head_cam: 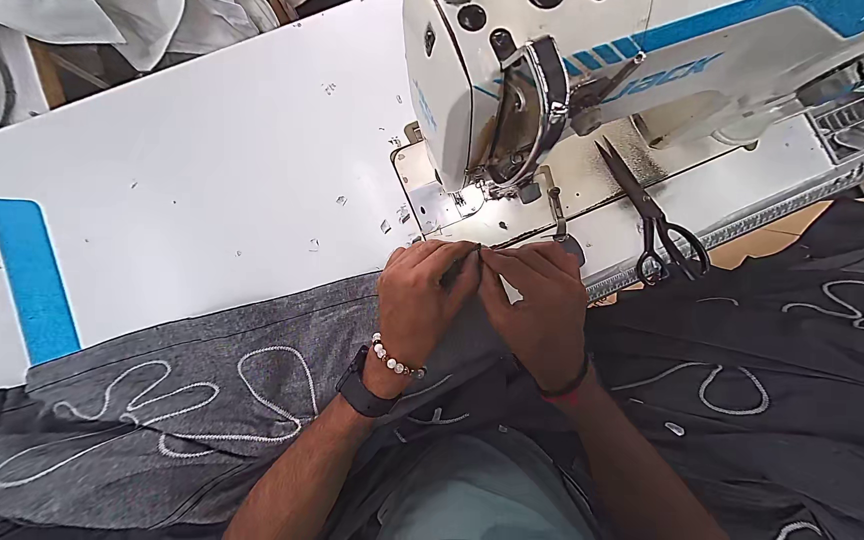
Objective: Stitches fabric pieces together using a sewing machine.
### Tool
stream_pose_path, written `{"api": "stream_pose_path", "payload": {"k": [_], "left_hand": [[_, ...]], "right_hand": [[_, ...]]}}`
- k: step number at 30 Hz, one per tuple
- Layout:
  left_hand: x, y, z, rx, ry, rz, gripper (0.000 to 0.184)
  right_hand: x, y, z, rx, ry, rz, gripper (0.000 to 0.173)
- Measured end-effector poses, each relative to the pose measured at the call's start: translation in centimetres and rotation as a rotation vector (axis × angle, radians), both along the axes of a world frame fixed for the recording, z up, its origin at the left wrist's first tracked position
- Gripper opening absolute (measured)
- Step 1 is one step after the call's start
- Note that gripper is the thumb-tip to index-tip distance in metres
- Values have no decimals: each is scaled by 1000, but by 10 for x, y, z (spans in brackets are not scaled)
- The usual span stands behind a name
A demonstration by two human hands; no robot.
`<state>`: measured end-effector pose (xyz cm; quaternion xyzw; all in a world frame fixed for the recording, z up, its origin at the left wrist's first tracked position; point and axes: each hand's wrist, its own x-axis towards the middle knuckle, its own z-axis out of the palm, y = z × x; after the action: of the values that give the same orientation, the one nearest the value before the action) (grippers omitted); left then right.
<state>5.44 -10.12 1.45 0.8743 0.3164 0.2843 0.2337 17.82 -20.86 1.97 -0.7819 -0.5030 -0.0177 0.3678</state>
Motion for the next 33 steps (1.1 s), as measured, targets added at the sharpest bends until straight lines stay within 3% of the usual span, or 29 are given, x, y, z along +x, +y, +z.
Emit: {"api": "stream_pose_path", "payload": {"k": [3,5,13,17,21,25,29,33], "left_hand": [[0,6,2,-264,-86,-15,17],[0,7,3,-331,-117,-35,17],[-2,7,12,-200,-52,-52,18],[-5,2,22,-190,108,-3,19],[-4,2,25,-180,141,6,19],[-5,5,22,-103,126,-55,24],[-3,10,21,-127,90,-35,23],[-4,20,21,-343,32,10,19]], "right_hand": [[12,1,-4,15,290,24,19],[21,3,-7,-8,450,33,19],[26,8,4,-18,637,74,11],[11,14,-4,34,493,-49,9],[-3,19,-15,139,60,-127,7],[-6,16,-10,88,-203,-108,11],[-5,13,-1,31,-261,-20,14],[-4,12,2,1,-152,22,19]]}}
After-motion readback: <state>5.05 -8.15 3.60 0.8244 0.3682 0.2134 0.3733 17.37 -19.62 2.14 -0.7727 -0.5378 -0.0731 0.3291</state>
